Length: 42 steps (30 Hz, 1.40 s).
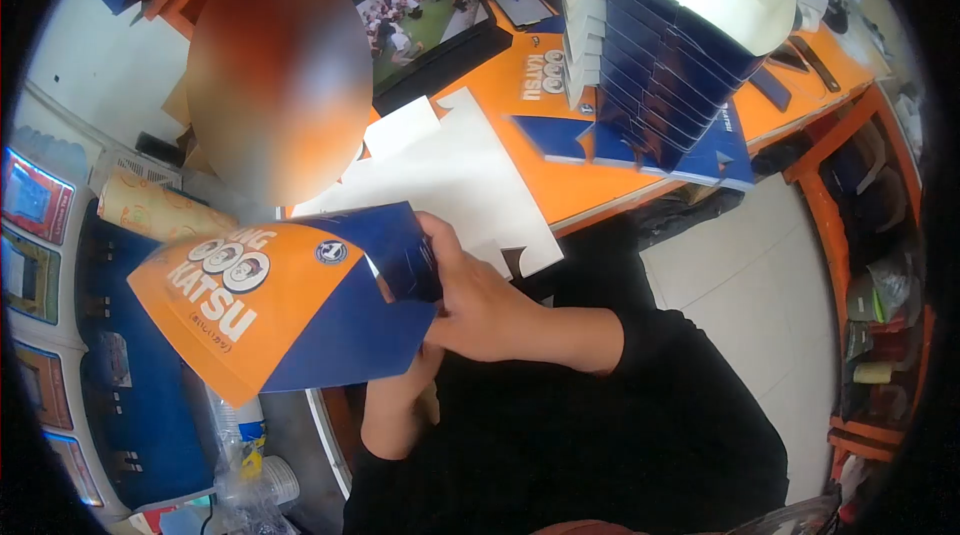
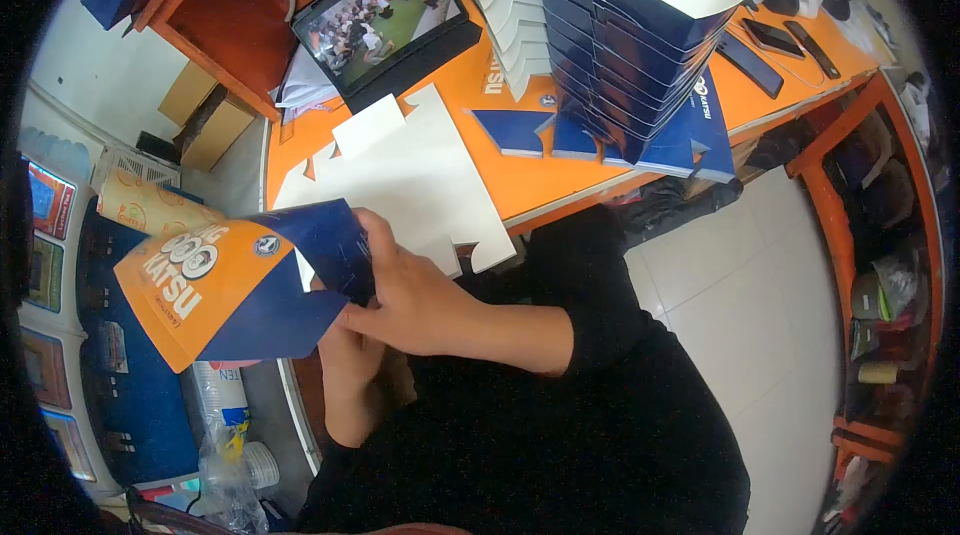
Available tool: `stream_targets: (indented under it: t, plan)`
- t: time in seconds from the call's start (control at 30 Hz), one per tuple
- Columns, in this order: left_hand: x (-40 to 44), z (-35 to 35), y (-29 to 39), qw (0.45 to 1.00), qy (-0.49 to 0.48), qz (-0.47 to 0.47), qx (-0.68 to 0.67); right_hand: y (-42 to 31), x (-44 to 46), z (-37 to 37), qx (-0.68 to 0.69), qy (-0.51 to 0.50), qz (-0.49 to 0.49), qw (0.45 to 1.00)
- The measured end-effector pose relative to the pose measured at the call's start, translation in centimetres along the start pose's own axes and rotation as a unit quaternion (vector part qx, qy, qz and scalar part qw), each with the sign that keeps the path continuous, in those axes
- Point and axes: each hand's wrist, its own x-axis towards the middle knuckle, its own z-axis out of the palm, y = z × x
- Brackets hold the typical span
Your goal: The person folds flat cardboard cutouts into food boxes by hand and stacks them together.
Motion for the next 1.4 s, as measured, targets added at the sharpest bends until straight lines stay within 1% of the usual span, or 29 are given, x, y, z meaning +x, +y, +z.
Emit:
stream_targets:
  t: [0.03,0.07,0.1,0.2,0.3,0.4,0.5,0.6,0.7,0.77,0.8,0.9,0.97,1.0,1.07,1.13,1.2,1.3,1.4]
  plan:
    - [0.0,-0.2,-0.1,1.000,-0.003,0.020,0.018,0.5,0.2,0.1,-0.033,0.018,-0.021,0.999]
    - [-0.1,-0.7,-0.1,1.000,0.004,0.018,0.001,0.8,0.4,0.0,-0.068,0.036,-0.043,0.996]
    - [-0.1,-1.3,-0.2,0.999,0.019,0.007,-0.026,-0.2,0.4,-0.8,-0.031,0.019,-0.014,0.999]
    - [-0.5,-3.0,-0.5,0.994,0.054,-0.031,-0.091,-0.3,0.6,-1.8,0.012,-0.032,-0.021,0.999]
    - [-1.5,-4.2,-1.6,0.988,0.100,-0.052,-0.103,0.2,0.8,-1.7,0.030,-0.042,-0.025,0.998]
    - [-2.0,-5.0,-2.7,0.982,0.148,-0.067,-0.096,0.9,1.0,-2.0,0.056,-0.022,-0.062,0.996]
    - [-2.1,-5.5,-3.8,0.974,0.198,-0.077,-0.079,0.9,1.2,-2.1,0.051,0.005,-0.079,0.996]
    - [-1.9,-6.2,-5.1,0.963,0.249,-0.088,-0.044,0.3,1.4,-2.6,0.041,-0.013,-0.071,0.997]
    - [-1.2,-6.6,-6.8,0.951,0.292,-0.103,-0.002,0.5,1.5,-3.0,0.069,-0.005,-0.091,0.993]
    - [-0.8,-6.9,-7.8,0.942,0.317,-0.112,0.026,0.4,1.6,-3.5,0.068,-0.016,-0.069,0.995]
    - [-0.6,-6.8,-8.2,0.939,0.323,-0.115,0.038,0.4,1.5,-3.7,0.067,-0.021,-0.058,0.996]
    - [-0.4,-6.7,-9.1,0.932,0.334,-0.123,0.070,0.8,1.1,-3.6,0.066,0.018,-0.091,0.993]
    - [-0.6,-6.6,-9.4,0.930,0.332,-0.124,0.096,1.1,1.2,-3.7,0.095,0.020,-0.073,0.993]
    - [-0.6,-6.6,-9.4,0.928,0.339,-0.129,0.082,1.2,1.2,-3.7,0.110,0.022,-0.064,0.992]
    - [-0.7,-6.5,-9.3,0.929,0.342,-0.129,0.058,1.3,1.3,-3.1,0.016,0.067,-0.062,0.996]
    - [-0.9,-6.2,-8.9,0.929,0.343,-0.134,0.040,1.1,1.2,-3.1,0.009,0.074,-0.043,0.996]
    - [-1.0,-6.2,-8.8,0.928,0.345,-0.138,0.023,0.2,1.1,-3.7,0.091,0.043,-0.010,0.995]
    - [-1.2,-6.1,-8.5,0.927,0.346,-0.143,-0.007,0.5,0.9,-4.0,0.053,0.030,-0.078,0.995]
    - [-1.3,-5.8,-8.2,0.927,0.340,-0.151,-0.035,1.1,0.9,-3.7,0.026,0.036,-0.113,0.993]
